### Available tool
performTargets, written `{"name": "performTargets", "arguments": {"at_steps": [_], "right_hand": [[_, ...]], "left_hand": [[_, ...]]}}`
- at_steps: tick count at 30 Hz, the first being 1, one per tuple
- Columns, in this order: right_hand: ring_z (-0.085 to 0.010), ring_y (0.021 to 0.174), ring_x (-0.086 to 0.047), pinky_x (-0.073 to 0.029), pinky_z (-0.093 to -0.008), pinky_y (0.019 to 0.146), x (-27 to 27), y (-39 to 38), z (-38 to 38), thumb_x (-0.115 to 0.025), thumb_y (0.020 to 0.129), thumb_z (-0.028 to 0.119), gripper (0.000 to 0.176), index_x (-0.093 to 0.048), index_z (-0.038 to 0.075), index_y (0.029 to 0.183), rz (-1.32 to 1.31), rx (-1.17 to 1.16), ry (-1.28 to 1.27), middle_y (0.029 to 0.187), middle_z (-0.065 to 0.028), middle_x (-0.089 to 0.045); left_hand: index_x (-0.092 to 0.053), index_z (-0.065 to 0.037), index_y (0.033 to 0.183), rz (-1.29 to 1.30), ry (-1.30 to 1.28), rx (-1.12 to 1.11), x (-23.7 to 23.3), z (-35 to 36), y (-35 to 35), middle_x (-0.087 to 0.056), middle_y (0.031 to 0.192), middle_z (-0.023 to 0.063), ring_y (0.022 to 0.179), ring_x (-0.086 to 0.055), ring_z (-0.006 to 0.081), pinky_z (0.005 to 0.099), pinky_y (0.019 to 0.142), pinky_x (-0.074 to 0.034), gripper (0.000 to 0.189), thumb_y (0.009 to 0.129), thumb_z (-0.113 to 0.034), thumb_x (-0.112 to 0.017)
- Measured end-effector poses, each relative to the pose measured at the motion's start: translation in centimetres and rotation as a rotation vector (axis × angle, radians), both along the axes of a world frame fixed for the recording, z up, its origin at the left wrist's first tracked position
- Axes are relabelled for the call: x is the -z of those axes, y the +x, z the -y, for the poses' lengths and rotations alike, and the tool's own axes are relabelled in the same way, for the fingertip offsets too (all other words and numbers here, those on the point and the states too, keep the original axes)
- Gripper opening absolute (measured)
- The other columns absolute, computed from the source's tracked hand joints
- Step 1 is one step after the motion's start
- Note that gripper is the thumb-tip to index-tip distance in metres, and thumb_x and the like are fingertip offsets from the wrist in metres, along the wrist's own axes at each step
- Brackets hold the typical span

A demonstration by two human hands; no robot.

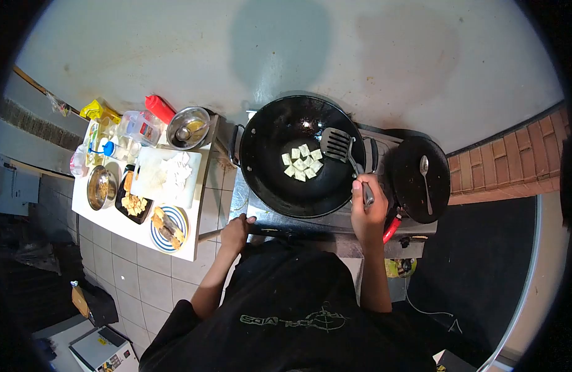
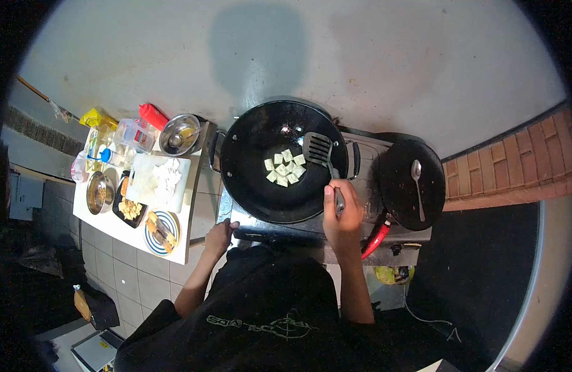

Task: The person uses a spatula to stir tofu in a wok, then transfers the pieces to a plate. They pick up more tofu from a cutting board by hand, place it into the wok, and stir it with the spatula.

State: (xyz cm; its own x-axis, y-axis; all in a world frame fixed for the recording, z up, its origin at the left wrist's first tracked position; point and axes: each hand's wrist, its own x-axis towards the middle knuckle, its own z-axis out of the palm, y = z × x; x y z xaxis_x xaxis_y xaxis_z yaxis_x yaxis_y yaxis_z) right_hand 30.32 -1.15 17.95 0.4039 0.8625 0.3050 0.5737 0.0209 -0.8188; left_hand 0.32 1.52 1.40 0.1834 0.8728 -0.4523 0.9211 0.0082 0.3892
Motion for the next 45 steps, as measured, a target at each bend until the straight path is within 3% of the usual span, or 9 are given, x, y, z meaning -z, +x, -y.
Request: {"name": "performTargets", "arguments": {"at_steps": [13, 16, 18, 24, 30, 40, 45], "right_hand": [[-0.0301, 0.076, -0.060, -0.047, -0.0346, 0.073, -0.6, -0.5, -0.7, -0.058, 0.091, 0.006, 0.009, -0.056, -0.002, 0.094, 0.053, -0.042, -0.009, 0.084, -0.0155, -0.059], [-0.0237, 0.068, -0.054, -0.045, -0.0304, 0.068, -0.7, -0.6, -1.1, -0.058, 0.092, 0.006, 0.006, -0.056, 0.000, 0.093, 0.108, -0.087, 0.058, 0.079, -0.0121, -0.057], [-0.0310, 0.075, -0.060, -0.047, -0.0355, 0.070, -1.2, -0.9, -1.2, -0.058, 0.091, 0.004, 0.006, -0.056, -0.001, 0.094, 0.099, -0.164, -0.009, 0.083, -0.0151, -0.058], [-0.0294, 0.072, -0.058, -0.046, -0.0356, 0.065, -0.7, -3.2, -1.6, -0.060, 0.091, 0.005, 0.006, -0.056, 0.001, 0.093, 0.075, -0.295, 0.026, 0.082, -0.0137, -0.055], [-0.0306, 0.071, -0.057, -0.045, -0.0370, 0.064, -0.1, -4.7, -2.0, -0.060, 0.092, 0.008, 0.009, -0.055, 0.002, 0.096, 0.056, -0.389, -0.019, 0.083, -0.0142, -0.053], [-0.0322, 0.074, -0.059, -0.046, -0.0360, 0.067, -0.6, -2.4, -3.0, -0.060, 0.090, 0.002, 0.006, -0.055, 0.000, 0.093, 0.123, -0.256, 0.086, 0.082, -0.0150, -0.056], [-0.0336, 0.074, -0.058, -0.046, -0.0370, 0.069, -0.3, -0.5, -2.9, -0.059, 0.090, 0.003, 0.007, -0.055, 0.000, 0.094, 0.168, -0.176, 0.045, 0.082, -0.0156, -0.056]], "left_hand": [[-0.057, -0.004, 0.098, 0.006, 0.060, -0.021, 0.7, 0.3, 0.0, -0.067, 0.089, 0.0224, 0.088, -0.065, 0.0414, 0.0538, 0.075, -0.050, 0.040, 0.099, -0.041, -0.042], [-0.058, -0.003, 0.100, 0.061, 0.044, -0.050, 1.2, 0.4, -0.2, -0.066, 0.088, 0.0255, 0.090, -0.063, 0.0456, 0.0567, 0.075, -0.046, 0.050, 0.099, -0.050, -0.039], [-0.058, -0.004, 0.100, 0.074, 0.053, -0.061, 1.4, 0.5, -0.3, -0.065, 0.089, 0.0260, 0.090, -0.062, 0.0458, 0.0567, 0.074, -0.046, 0.050, 0.098, -0.050, -0.040], [-0.057, -0.005, 0.101, 0.015, 0.000, -0.067, 0.0, 0.3, 0.3, -0.067, 0.093, 0.0231, 0.090, -0.065, 0.0418, 0.0540, 0.077, -0.049, 0.045, 0.099, -0.046, -0.041], [-0.056, -0.003, 0.098, 0.049, 0.018, -0.081, 1.0, 0.4, 0.0, -0.065, 0.088, 0.0270, 0.088, -0.063, 0.0456, 0.0557, 0.074, -0.047, 0.051, 0.097, -0.052, -0.041], [-0.057, -0.004, 0.099, 0.064, 0.037, -0.063, 0.8, 0.4, 0.0, -0.064, 0.086, 0.0272, 0.088, -0.063, 0.0459, 0.0563, 0.072, -0.047, 0.053, 0.098, -0.053, -0.039], [-0.058, -0.006, 0.099, 0.004, 0.005, -0.068, 0.6, 0.4, 0.2, -0.067, 0.092, 0.0224, 0.089, -0.065, 0.0408, 0.0531, 0.075, -0.050, 0.048, 0.098, -0.050, -0.041]]}}
